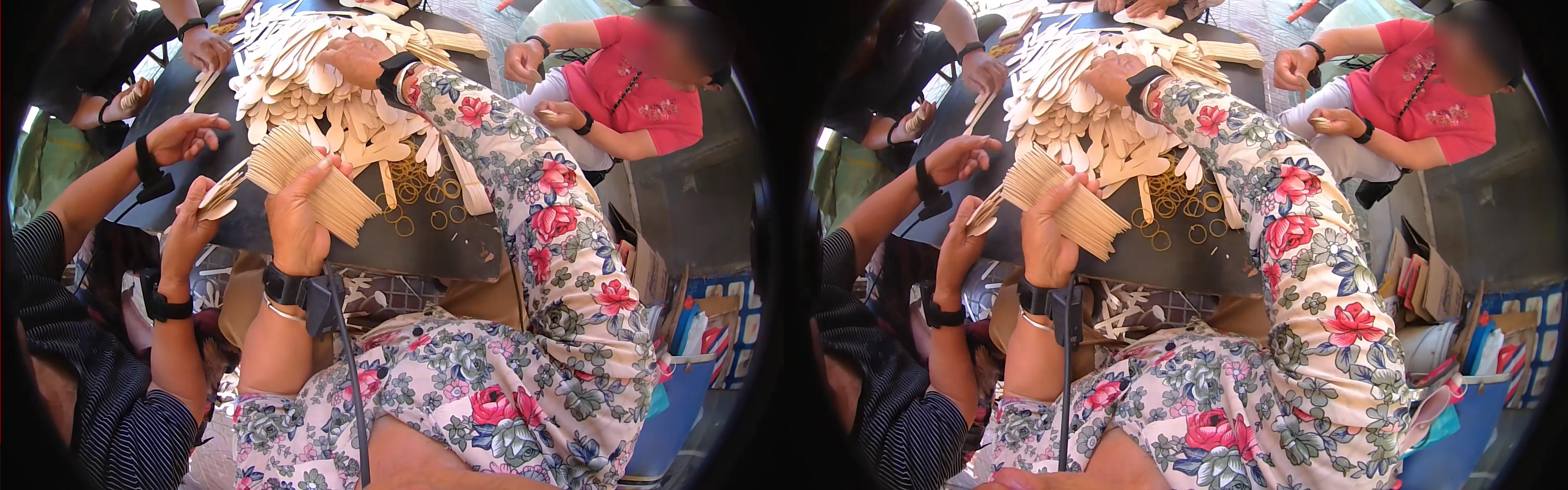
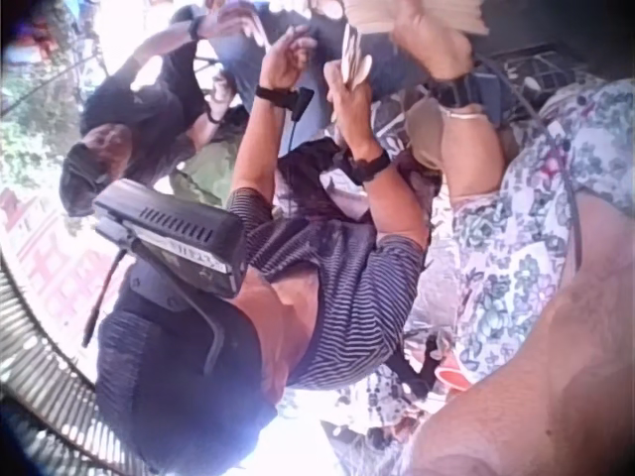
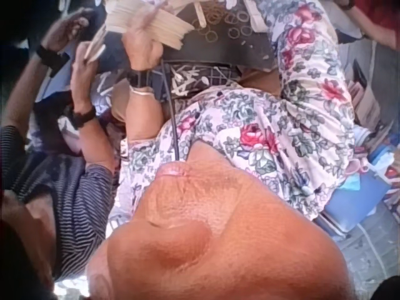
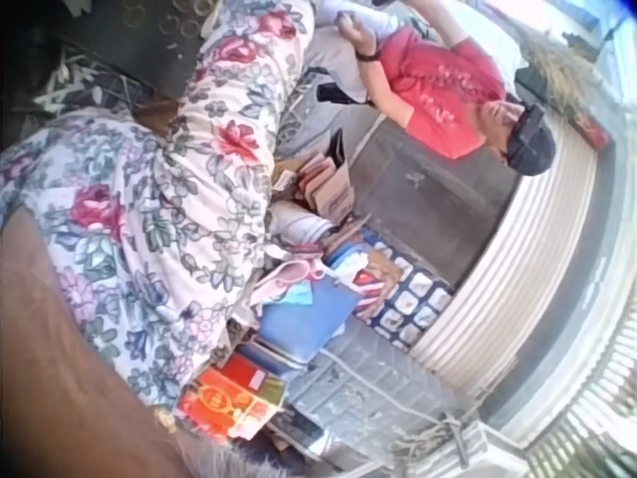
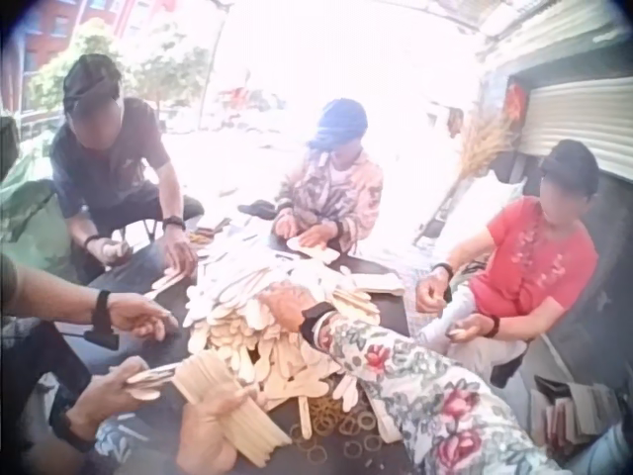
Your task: Bundling wooden sticks together with rubber bands.
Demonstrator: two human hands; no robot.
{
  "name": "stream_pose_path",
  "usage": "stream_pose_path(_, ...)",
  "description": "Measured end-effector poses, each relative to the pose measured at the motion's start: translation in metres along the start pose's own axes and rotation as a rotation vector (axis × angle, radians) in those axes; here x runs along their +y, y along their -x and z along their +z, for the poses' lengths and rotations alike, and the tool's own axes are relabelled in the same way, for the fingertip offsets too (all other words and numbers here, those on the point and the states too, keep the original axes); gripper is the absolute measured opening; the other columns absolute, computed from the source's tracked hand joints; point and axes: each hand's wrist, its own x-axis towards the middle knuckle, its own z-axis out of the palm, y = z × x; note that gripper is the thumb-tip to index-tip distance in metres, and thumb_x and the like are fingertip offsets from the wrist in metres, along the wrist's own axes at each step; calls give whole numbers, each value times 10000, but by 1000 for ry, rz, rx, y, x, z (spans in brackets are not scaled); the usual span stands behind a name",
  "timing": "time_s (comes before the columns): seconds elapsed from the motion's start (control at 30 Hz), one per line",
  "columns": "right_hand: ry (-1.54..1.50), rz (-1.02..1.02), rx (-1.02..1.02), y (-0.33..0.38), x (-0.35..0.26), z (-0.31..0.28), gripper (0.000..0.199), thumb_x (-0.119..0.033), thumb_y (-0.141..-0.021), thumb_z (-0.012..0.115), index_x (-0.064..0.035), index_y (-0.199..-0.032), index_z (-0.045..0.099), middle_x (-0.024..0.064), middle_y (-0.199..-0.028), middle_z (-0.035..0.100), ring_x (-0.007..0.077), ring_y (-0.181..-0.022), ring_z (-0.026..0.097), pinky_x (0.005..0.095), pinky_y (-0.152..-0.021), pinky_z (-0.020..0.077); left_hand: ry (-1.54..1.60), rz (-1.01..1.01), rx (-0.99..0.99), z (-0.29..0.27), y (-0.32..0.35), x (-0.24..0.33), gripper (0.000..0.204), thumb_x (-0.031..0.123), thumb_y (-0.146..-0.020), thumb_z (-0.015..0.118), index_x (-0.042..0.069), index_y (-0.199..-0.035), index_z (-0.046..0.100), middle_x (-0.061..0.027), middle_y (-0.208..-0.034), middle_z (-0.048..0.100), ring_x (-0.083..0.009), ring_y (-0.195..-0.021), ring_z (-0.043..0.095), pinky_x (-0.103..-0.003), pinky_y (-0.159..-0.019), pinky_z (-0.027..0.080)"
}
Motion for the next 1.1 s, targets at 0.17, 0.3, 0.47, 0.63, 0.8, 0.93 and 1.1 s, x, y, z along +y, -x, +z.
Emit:
stream_pose_path(0.17, 37, -89, 21, -2, 3, -8, 415, -46, -827, 609, -182, -1219, 598, 67, -1160, 615, 271, -1108, 587, 383, -915, 501, -10, -12, -25, 0, 0, 1, 231, -47, -848, 626, -57, -1073, 574, -144, -944, 648, -258, -871, 677, -381, -842, 564)
stream_pose_path(0.3, 80, -158, 65, -2, 6, -6, 309, -74, -836, 607, -132, -1140, 607, 90, -1089, 634, 282, -1073, 602, 372, -905, 504, 4, -15, -21, -1, 0, 1, 235, -48, -850, 622, -57, -1080, 574, -143, -943, 648, -257, -872, 677, -380, -846, 563)
stream_pose_path(0.47, 46, -255, 245, -2, 12, 12, 222, -91, -841, 590, -124, -1060, 610, 87, -999, 654, 281, -1018, 623, 377, -855, 518, -5, -20, -43, 1, -2, 1, 251, -41, -851, 628, -67, -1095, 571, -145, -952, 649, -259, -879, 678, -380, -850, 563)
stream_pose_path(0.63, 28, -228, 221, 3, 3, 2, 110, -177, -861, 562, -169, -934, 643, 23, -863, 676, 217, -972, 649, 411, -830, 479, -27, -22, -47, -3, -5, -1, 281, -23, -859, 622, -57, -1130, 554, -147, -973, 646, -267, -902, 673, -386, -852, 557)
stream_pose_path(0.8, 105, -244, 318, 11, 1, -17, 59, -198, -850, 599, -173, -846, 652, -12, -764, 664, 223, -847, 642, 378, -774, 477, -42, -15, -52, -3, -6, 0, 309, -13, -861, 619, -44, -1157, 538, -149, -988, 642, -275, -923, 666, -389, -850, 550)
stream_pose_path(0.93, 76, -103, 258, 20, -5, -31, 131, -251, -890, 601, -148, -819, 637, 21, -761, 667, 232, -791, 648, 396, -748, 478, -45, -6, -50, -2, -8, -2, 313, -14, -862, 619, -45, -1163, 536, -152, -992, 640, -276, -923, 666, -392, -851, 550)
stream_pose_path(1.1, -437, 21, 187, 33, -9, -34, 209, -237, -924, 588, -41, -854, 608, 94, -705, 642, 213, -635, 659, 359, -620, 516, -50, -2, -61, -6, -11, -5, 316, -12, -870, 612, -47, -1175, 534, -153, -1004, 639, -279, -929, 664, -397, -865, 550)
